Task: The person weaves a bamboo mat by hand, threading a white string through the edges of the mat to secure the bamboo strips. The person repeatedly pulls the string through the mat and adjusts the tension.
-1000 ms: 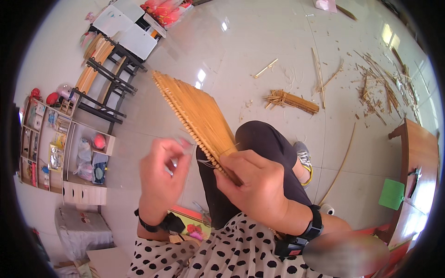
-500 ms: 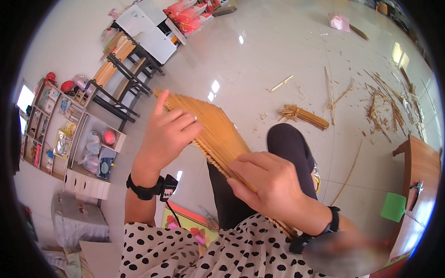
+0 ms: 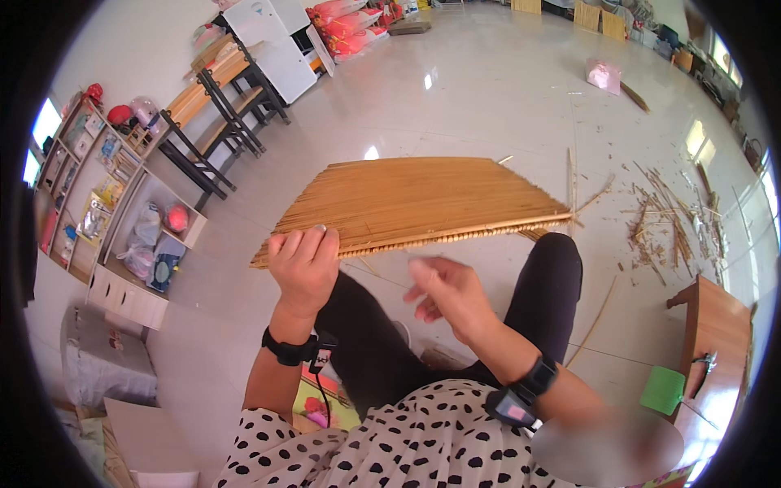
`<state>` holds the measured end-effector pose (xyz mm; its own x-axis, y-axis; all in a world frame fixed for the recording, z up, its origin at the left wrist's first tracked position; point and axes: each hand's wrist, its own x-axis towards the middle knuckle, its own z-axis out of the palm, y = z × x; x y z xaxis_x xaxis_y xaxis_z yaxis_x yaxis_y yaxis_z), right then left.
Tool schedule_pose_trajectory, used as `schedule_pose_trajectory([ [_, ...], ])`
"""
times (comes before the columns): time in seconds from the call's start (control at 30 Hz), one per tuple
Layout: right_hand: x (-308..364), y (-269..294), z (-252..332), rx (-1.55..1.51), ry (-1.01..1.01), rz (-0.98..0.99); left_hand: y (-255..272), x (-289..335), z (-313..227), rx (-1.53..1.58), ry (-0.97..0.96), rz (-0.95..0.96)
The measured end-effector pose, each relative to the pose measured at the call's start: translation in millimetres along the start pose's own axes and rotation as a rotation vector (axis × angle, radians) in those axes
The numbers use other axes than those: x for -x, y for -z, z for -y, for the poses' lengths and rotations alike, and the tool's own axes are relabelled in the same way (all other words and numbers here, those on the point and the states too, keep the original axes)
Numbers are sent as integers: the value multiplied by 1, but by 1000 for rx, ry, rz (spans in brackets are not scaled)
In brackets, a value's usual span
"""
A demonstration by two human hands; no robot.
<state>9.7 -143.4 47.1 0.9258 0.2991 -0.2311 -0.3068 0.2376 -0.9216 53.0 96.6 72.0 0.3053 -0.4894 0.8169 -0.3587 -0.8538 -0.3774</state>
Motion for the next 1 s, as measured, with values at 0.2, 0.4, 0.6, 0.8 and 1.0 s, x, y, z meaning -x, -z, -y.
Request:
schedule_pose_trajectory([
  [0.2, -14, 3, 6, -188, 36, -248, -24, 16, -57, 119, 128, 17],
  [0.4, -21, 29, -16, -127, 123, -462, -36, 49, -121, 307, 309, 191],
  [0.6, -1, 73, -17, 264, 193, -495, -9, 57, -155, 1001, 365, 529],
  [0.8, 32, 72, 4, 344, 156, -445, -13, 33, -160, 1165, 416, 375],
  [1.0, 47, 81, 7, 302, 225, -319, -17, 12, -173, 1254, 308, 56],
])
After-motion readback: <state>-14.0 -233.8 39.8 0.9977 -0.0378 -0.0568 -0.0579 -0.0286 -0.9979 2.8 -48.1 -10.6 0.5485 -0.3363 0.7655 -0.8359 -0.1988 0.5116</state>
